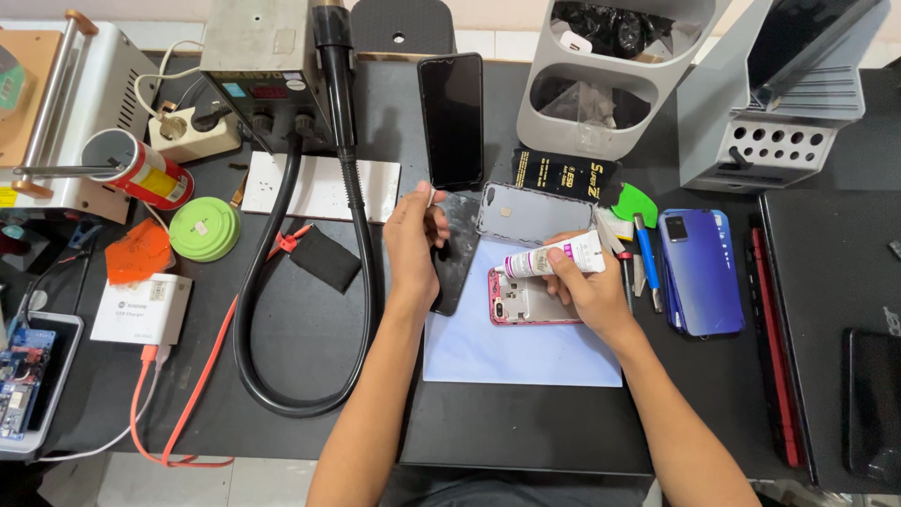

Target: The person uses tweezers to remove small components from a pink smartphone frame and then applies adhesive from a tube along the inner edge of the frame. The person handles a grey back cover and positions it over the frame before setting it aside.

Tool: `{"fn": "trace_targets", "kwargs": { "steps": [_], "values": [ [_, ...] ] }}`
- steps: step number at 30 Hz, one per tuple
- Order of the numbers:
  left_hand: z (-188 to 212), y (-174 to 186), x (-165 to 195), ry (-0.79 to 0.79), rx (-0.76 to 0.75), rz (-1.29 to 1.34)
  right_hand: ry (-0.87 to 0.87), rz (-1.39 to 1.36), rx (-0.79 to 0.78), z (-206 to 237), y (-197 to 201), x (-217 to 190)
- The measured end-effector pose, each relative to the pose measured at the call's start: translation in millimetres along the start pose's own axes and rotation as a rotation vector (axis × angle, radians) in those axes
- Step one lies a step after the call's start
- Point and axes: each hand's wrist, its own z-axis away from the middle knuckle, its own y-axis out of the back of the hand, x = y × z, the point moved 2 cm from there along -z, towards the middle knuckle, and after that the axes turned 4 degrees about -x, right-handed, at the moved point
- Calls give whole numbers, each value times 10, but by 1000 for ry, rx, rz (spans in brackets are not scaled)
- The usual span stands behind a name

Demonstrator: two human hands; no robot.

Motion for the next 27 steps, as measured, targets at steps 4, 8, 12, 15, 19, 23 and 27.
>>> {"fn": "trace_targets", "kwargs": {
  "steps": [4,8,12,15,19,23,27],
  "values": [
    [-10,2,-4,5,2,6,-15,8,-3,1,-8,-5],
    [-14,7,-9,5,2,3,-26,5,-11,-10,-14,-10],
    [-12,3,-11,9,9,7,-23,1,-20,-11,-15,-14],
    [-8,4,-10,7,1,-11,-27,6,-21,-12,-11,-11],
    [-22,1,-19,13,-1,1,-75,-1,-6,-15,8,14],
    [-27,-4,-39,7,-5,3,-62,3,-18,-19,19,42],
    [-29,-3,-46,2,-6,1,-61,4,-20,-22,32,69]
  ]
}}
